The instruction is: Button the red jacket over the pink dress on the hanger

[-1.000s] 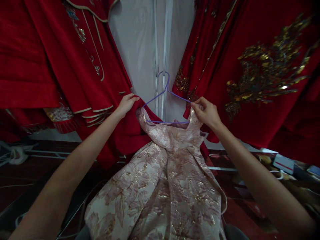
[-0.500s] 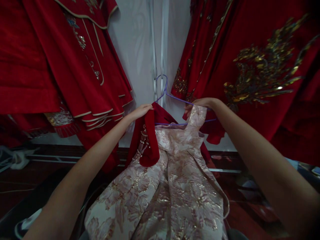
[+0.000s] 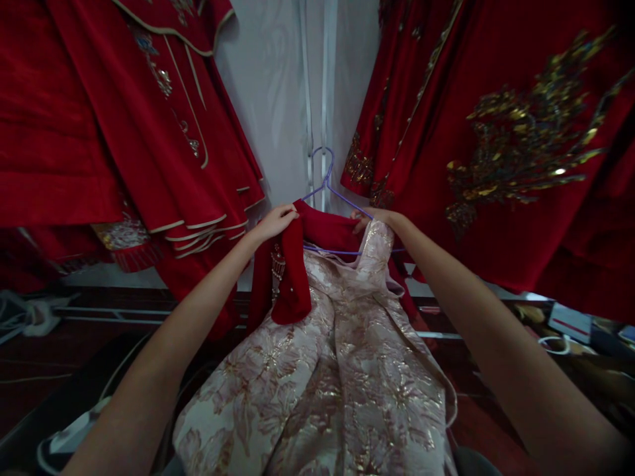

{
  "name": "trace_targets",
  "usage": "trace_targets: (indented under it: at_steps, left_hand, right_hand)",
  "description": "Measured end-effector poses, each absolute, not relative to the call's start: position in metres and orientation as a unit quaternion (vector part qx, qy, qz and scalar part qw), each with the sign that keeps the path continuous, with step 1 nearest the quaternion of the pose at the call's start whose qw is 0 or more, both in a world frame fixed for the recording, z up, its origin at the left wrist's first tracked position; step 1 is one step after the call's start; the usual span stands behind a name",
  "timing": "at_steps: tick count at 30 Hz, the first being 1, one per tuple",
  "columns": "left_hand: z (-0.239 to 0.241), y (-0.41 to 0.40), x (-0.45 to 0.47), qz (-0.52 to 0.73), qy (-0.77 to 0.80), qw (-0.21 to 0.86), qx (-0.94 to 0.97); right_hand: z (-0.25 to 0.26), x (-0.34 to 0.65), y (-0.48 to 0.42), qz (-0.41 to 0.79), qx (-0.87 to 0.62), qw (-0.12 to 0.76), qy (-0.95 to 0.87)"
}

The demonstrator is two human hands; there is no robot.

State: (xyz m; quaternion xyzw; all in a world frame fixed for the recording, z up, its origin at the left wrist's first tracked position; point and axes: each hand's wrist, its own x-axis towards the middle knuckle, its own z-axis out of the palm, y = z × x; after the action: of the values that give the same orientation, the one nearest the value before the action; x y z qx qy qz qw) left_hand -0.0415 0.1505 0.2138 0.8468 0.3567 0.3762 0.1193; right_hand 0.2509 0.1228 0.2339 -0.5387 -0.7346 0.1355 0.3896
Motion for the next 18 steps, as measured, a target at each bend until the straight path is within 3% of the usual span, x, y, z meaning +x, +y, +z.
trace_targets:
  at_steps: [3,7,13,18]
  left_hand:
    - [0.206,0.152,-0.038,0.367,0.358,0.004,0.859]
    - [0.200,0.148,-0.035,0.352,0.353,-0.048,0.866]
    - [0.193,0.136,-0.031,0.341,0.391,-0.101,0.849]
    - [0.187,0.131,-0.027,0.362,0.415,-0.093,0.829]
  right_hand:
    - [0.235,0.269,0.122,-0.035,-0.581,0.402,-0.707]
    - [0.232,0.302,0.102,-0.238,-0.645,0.358,-0.632]
    - [0.219,0.302,0.052,-0.328,-0.648,0.357,-0.588]
    - [0.196,0.275,0.016,-0.278,-0.623,0.368,-0.632]
